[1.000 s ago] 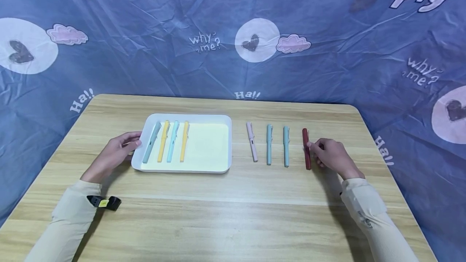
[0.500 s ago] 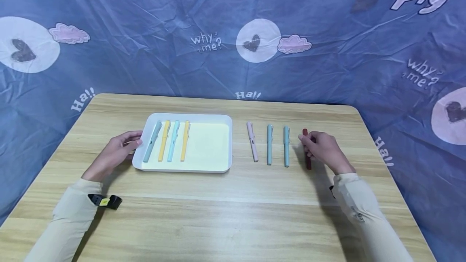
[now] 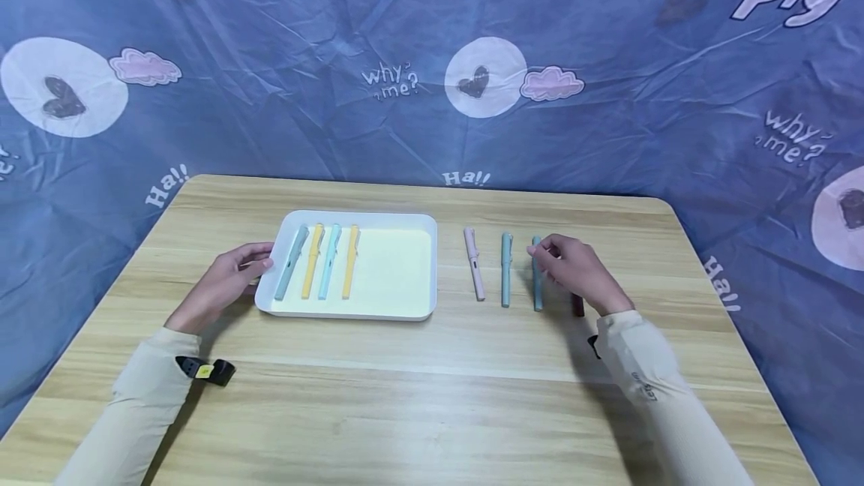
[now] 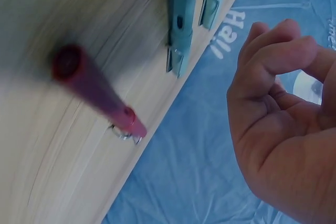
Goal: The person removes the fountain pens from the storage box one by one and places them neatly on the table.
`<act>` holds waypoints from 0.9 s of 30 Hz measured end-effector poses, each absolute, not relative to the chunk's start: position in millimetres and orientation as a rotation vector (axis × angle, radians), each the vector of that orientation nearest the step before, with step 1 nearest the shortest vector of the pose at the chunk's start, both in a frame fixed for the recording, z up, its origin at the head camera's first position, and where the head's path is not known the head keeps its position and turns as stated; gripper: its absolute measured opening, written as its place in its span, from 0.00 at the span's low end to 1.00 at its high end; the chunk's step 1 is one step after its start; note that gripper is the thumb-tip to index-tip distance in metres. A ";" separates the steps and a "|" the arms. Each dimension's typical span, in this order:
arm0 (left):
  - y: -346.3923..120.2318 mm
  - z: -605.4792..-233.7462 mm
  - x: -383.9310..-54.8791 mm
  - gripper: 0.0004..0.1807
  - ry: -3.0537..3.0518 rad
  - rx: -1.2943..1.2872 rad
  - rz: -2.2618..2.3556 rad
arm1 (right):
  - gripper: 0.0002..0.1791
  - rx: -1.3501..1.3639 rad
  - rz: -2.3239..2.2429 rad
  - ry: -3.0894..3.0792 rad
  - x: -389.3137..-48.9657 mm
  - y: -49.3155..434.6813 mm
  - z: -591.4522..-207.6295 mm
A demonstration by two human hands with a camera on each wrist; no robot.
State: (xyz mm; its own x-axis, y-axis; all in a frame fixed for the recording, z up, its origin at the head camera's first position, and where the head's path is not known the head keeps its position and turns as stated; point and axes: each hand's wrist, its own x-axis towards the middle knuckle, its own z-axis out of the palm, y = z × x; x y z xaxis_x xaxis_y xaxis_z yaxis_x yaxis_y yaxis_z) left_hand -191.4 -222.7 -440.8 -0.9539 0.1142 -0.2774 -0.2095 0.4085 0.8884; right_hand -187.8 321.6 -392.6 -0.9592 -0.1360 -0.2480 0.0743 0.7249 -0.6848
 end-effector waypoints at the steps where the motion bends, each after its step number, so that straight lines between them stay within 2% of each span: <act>1: -222.8 -441.0 -191.4 0.29 2.375 -0.083 1.560 | 0.27 -0.053 -1.075 2.641 -188.1 319.5 -392.4; 27: -223.0 -440.9 -192.5 0.28 2.382 -0.089 1.549 | 0.25 -0.164 -1.241 2.481 -202.6 261.8 -391.3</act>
